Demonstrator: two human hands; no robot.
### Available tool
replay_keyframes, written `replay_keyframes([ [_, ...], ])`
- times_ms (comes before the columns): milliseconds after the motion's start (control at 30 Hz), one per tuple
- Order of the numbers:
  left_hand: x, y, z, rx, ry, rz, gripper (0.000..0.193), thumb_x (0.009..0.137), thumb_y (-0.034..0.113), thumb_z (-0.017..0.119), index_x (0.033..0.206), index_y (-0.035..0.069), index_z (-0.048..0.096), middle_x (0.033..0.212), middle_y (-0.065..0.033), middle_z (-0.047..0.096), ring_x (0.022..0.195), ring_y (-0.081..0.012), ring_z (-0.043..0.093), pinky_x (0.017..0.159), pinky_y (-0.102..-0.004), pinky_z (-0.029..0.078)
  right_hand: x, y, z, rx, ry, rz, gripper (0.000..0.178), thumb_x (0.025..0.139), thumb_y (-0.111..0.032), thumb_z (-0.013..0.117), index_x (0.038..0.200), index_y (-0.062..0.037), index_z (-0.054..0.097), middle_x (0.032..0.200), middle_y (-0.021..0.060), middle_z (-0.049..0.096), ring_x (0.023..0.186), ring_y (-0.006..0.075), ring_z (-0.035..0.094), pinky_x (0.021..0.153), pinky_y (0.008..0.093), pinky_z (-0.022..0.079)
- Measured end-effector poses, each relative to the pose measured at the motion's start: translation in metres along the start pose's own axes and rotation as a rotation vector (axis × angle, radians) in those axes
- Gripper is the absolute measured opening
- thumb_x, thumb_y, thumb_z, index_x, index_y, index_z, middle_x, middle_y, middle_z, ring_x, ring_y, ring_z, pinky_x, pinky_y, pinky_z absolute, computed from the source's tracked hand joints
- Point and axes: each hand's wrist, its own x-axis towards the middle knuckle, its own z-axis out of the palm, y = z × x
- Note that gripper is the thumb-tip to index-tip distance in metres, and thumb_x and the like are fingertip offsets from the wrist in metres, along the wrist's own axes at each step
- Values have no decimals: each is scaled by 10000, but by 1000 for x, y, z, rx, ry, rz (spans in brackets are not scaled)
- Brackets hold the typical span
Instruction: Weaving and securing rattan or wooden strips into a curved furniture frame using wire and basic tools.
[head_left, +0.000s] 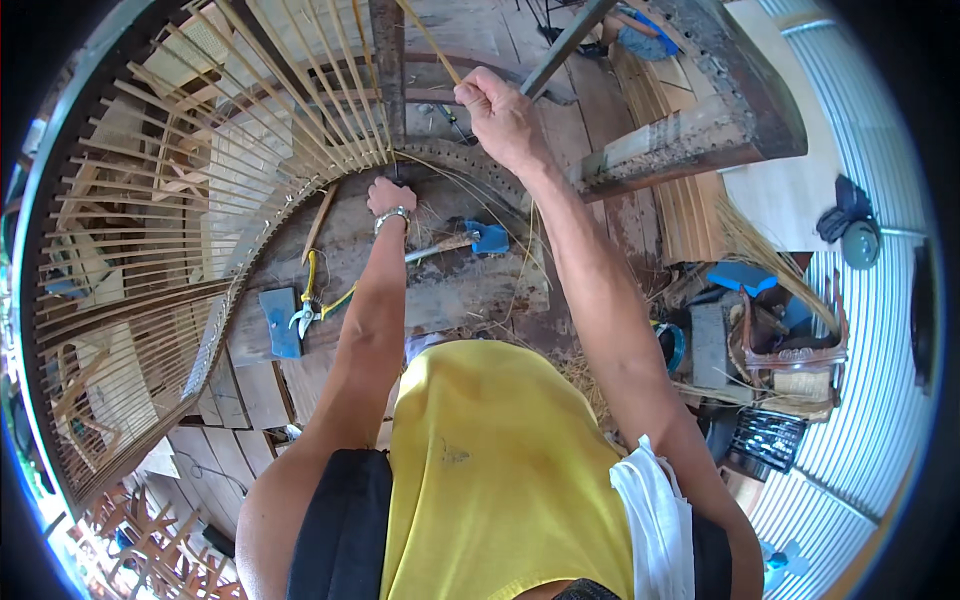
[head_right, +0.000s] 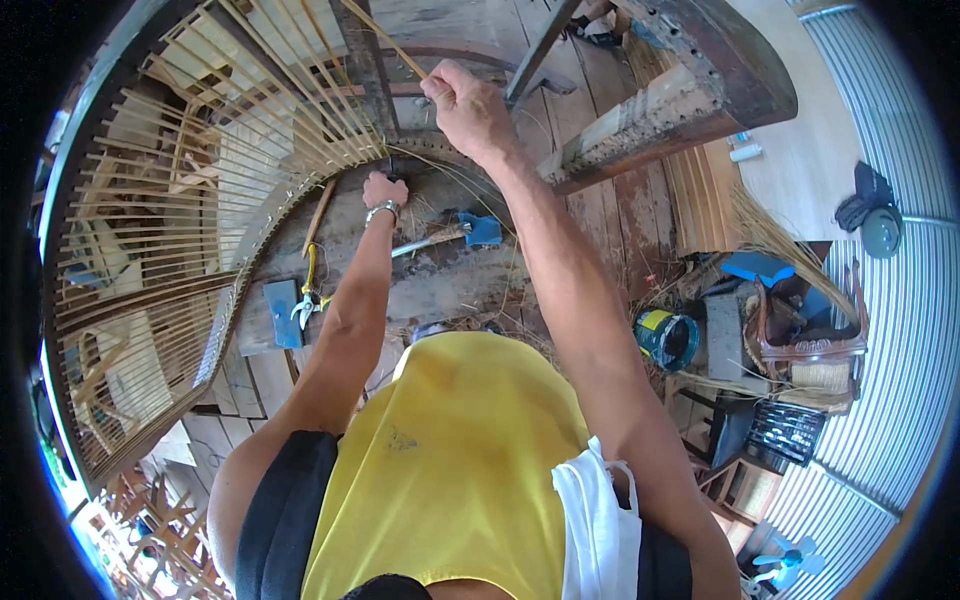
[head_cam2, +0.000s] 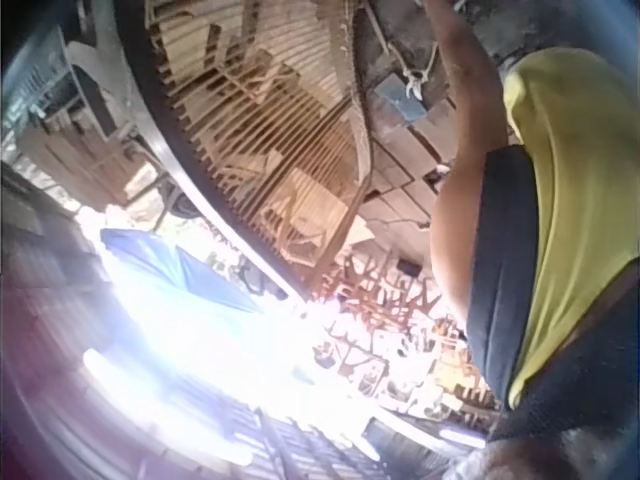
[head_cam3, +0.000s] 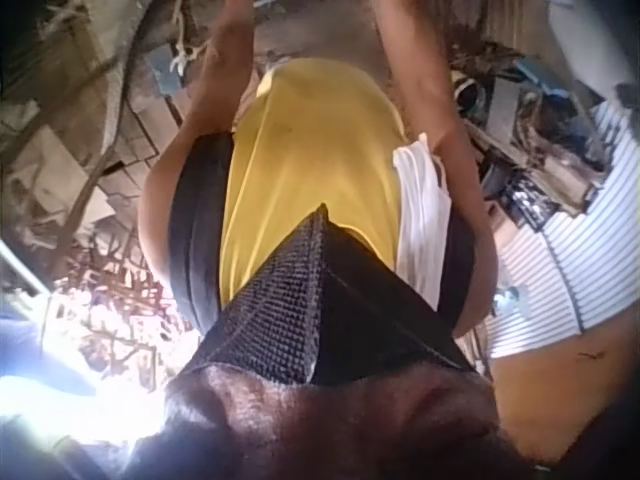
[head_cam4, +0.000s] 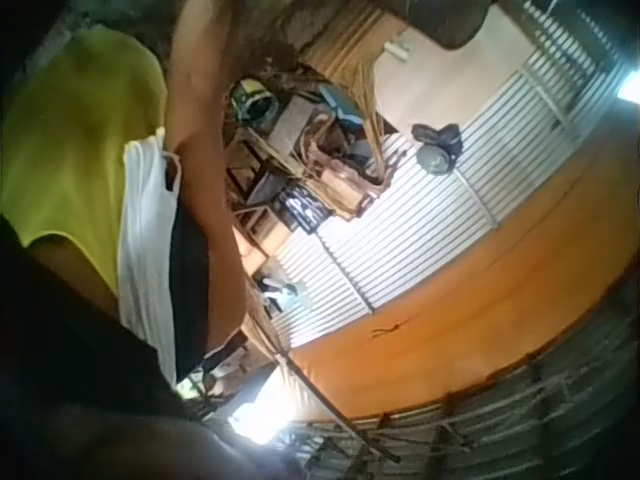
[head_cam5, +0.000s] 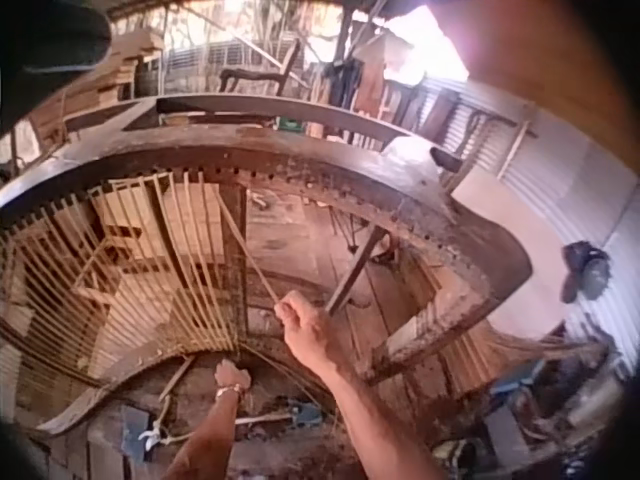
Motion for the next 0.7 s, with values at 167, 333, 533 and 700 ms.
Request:
replay_keyframes([
  [167, 21, -29, 2, 56, -297, 182, 627, 970, 421, 968, 1428, 7, 859, 1415, -280, 906, 1334, -534, 852, 1186, -604, 686, 3, 13, -5, -23, 18, -9, 266, 1294, -370, 754, 1326, -108, 794, 1093, 77, 891, 1016, 250, 831, 927, 444, 656],
  [333, -2, -97, -10, -389, -500, 22, 476, 1077, 393, 996, 1333, 8, 883, 1107, -94, 894, 763, -208, 811, 699, -425, 684, 5, -9, 18, 7, -51, -18, 287, 1301, -386, 743, 1296, -101, 781, 1040, 96, 858, 971, 260, 808, 884, 450, 639],
  [533, -102, -10, -117, -1009, -378, 43, 494, 1283, 387, 746, 1672, 84, 759, 1103, -65, 786, 892, -212, 813, 681, -429, 674, 6, 15, 39, 34, 47, -115, 295, 1307, -385, 721, 1266, -95, 756, 1025, 154, 833, 926, 323, 800, 850, 482, 616],
  [700, -182, 59, -300, -798, 108, 576, 410, 1235, 231, 836, 1601, 47, 845, 1201, -121, 824, 1102, -232, 749, 996, -388, 601, 5, 10, 31, 121, 53, -118, 286, 1306, -373, 732, 1245, -94, 745, 953, 120, 749, 866, 216, 672, 819, 435, 574],
])
